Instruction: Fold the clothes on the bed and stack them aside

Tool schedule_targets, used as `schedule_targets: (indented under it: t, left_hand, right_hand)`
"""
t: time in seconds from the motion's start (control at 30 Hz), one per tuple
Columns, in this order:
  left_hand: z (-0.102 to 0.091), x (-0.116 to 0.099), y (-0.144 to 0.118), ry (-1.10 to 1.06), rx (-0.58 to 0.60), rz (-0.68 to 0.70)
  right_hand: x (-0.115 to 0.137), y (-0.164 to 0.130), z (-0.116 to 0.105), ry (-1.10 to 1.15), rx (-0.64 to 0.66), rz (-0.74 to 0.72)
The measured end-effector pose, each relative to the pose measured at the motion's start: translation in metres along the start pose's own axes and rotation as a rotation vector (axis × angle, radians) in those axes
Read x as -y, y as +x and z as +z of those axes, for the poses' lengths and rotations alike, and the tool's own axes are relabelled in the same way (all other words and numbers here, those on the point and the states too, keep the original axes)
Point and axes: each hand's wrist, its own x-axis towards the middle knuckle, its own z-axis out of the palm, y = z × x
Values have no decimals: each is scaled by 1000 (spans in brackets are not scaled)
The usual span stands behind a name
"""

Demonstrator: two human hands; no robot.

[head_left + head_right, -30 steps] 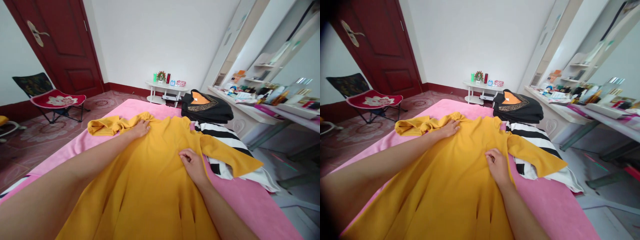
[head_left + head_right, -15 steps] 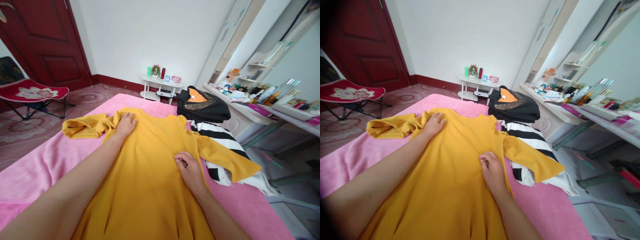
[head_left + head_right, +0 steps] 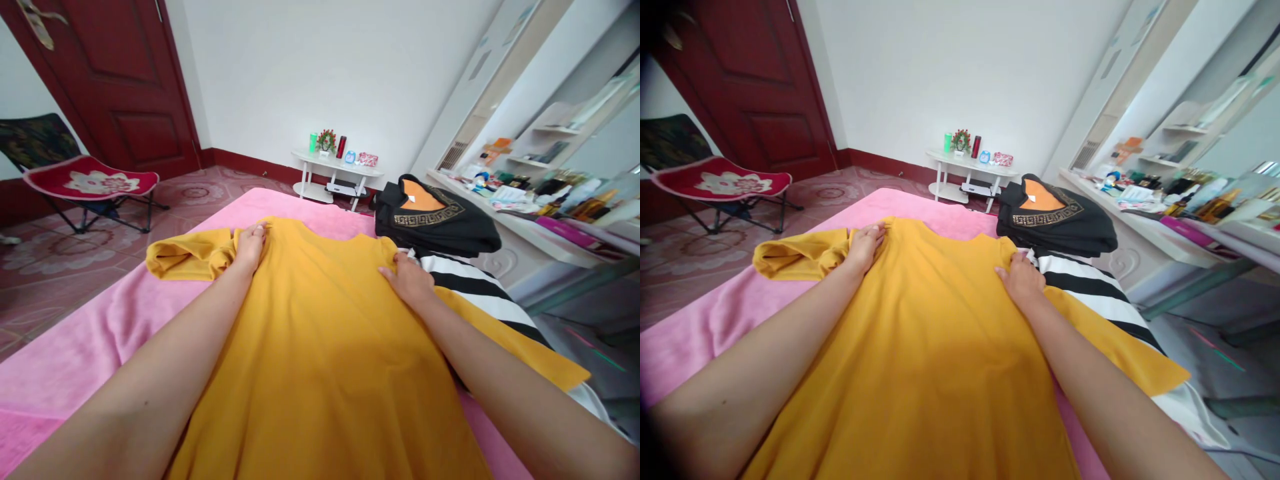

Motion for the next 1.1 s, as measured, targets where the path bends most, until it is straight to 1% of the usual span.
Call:
schedule_targets:
  t: [0.03,0.07,0.1,0.13,0.2,0.23,0.3,0.37,0.4,0.47,0.53,0.57,0.67,0.77,0.83,0.93,1.0,1.1]
  left_hand:
    - [-1,2,2,-99,2,-58]
    - [-1,3,4,-180,10,-104]
    - [-2,4,6,-234,23,-132]
    - [-2,6,7,-250,36,-140]
    - [-2,8,9,-214,59,-121]
    - [-2,8,9,-168,72,-98]
    - [-2,8,8,-22,109,-23]
    - [-1,6,4,194,171,86]
    - [0,4,1,315,204,144]
    - [2,-1,-5,542,259,239]
    - [5,-5,-10,712,288,277]
    - [6,-7,-12,771,295,282]
    - [8,-10,-14,851,268,296]
    - [8,-8,-11,834,223,332]
    - [7,-6,-8,809,207,337]
    - [5,-2,-3,736,180,303]
    - [3,-1,0,656,111,271]
    - [-1,-1,4,528,-53,208]
  right_hand:
    - [-5,9,3,-20,52,41]
    - [-11,16,5,-37,77,67]
    - [-18,23,6,-51,71,87]
    - [-25,28,7,-66,37,106]
    - [-38,36,7,-96,-37,141]
    - [-43,38,8,-111,-51,146]
    - [-46,40,12,-144,-23,130]
    - [-42,38,15,-174,34,83]
    - [-37,35,17,-185,29,40]
    - [-26,29,18,-191,-64,-76]
    - [-14,25,16,-159,-181,-189]
    - [-9,24,15,-129,-206,-214]
    - [2,29,15,10,-172,-174]
    - [7,43,21,113,-104,-99]
    - [10,56,28,139,-33,-71]
    - [14,74,36,118,63,-75]
    - [18,86,40,121,71,-61]
    - [26,100,43,272,-7,4]
